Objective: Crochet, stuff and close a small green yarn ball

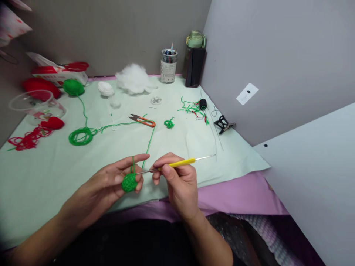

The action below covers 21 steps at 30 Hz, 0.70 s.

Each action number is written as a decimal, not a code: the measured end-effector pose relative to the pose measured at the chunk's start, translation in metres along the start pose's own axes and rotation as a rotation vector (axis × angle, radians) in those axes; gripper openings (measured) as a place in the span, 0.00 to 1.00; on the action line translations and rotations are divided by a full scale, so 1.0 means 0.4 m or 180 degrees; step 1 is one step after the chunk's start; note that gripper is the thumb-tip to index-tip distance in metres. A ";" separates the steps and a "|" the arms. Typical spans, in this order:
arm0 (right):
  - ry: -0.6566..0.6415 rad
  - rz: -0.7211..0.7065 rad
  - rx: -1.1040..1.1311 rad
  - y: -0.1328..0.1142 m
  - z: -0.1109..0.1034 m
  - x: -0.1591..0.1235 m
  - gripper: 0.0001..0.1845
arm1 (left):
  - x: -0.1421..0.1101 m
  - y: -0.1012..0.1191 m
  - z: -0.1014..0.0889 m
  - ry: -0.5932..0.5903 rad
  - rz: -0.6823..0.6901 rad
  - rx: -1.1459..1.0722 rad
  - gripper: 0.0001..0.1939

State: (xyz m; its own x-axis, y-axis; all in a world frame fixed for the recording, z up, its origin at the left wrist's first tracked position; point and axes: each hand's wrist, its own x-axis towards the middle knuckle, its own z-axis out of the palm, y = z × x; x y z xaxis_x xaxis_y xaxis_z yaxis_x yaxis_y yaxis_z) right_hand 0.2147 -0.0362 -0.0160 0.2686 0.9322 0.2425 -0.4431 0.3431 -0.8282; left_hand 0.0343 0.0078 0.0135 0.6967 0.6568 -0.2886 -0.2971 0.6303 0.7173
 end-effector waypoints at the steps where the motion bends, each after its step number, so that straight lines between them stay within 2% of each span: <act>1: 0.0002 0.0130 0.0090 -0.004 -0.002 0.001 0.06 | 0.000 0.001 -0.001 -0.0028 -0.0005 -0.0029 0.20; 5: -0.0052 0.0503 0.0342 -0.008 -0.003 -0.002 0.06 | -0.002 -0.002 -0.008 -0.0096 0.0030 0.0154 0.20; 7: -0.0212 0.0381 0.0263 -0.002 0.001 -0.006 0.06 | -0.005 -0.007 -0.012 -0.0090 0.0081 0.0429 0.22; 10: -0.0442 -0.0035 -0.0163 0.013 0.008 -0.012 0.07 | -0.007 -0.014 -0.010 0.0032 0.0196 0.0769 0.28; 15: -0.0506 -0.0343 -0.0682 0.023 0.005 -0.014 0.08 | -0.005 -0.015 0.009 0.0601 0.0436 0.1323 0.33; 17: -0.0524 -0.0250 -0.0514 0.025 0.002 -0.012 0.07 | -0.004 -0.012 0.014 0.0690 0.0589 0.1651 0.32; 21: -0.0499 0.0236 0.0194 0.029 0.003 -0.003 0.07 | -0.004 -0.010 0.009 0.0713 0.0871 0.2152 0.29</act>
State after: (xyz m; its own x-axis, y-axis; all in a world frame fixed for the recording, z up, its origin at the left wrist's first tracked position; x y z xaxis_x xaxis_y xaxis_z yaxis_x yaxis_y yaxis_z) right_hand 0.2084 -0.0331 -0.0254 0.0988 0.9601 0.2615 -0.5091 0.2746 -0.8157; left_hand 0.0369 0.0028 0.0135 0.4852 0.8669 -0.1147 0.0747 0.0896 0.9932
